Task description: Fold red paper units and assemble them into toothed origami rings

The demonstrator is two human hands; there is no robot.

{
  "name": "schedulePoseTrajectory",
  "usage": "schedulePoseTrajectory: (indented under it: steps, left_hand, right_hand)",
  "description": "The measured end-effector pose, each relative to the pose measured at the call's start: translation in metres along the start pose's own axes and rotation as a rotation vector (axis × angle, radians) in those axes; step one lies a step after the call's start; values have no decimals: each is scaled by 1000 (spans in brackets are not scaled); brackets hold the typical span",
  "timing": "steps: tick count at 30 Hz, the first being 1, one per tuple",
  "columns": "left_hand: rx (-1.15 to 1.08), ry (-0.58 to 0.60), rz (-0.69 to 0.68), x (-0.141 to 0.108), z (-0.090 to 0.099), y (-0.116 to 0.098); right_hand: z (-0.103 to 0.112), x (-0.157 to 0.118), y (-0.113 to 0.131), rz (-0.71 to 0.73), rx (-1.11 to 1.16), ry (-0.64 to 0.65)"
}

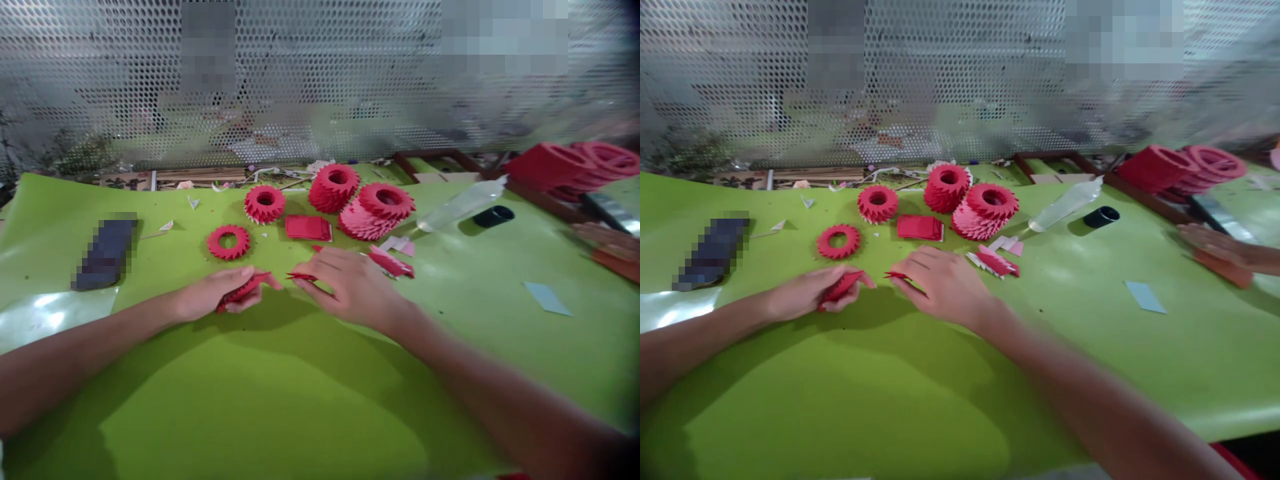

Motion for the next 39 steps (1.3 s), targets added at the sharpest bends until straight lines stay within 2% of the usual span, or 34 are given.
schedulePoseTrajectory:
  steps: [6, 14, 22, 27, 39]
  left_hand:
    - [50, 32, -42, -2, -3, -3]
    - [134, 115, -85, -4, -10, -5]
    - [141, 107, -87, -5, -12, -9]
    - [134, 109, -70, -4, -12, -8]
    - [157, 91, -70, -4, -12, -7]
  right_hand:
    - [7, -3, 14, 124, 86, -229]
    - [11, -5, 24, 234, 24, -315]
    - [9, -5, 29, 352, -53, -347]
    - [7, -5, 28, 350, -84, -363]
    - [15, -3, 30, 371, -158, -310]
Point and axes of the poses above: each hand's wrist, its own x-axis towards the middle knuckle, its own z-axis out of the back of the hand, y = z × x, the point moved 1 cm from there along x, towards the middle knuckle, and after that the axes turned 3 degrees about -z, right-handed, at the moved point
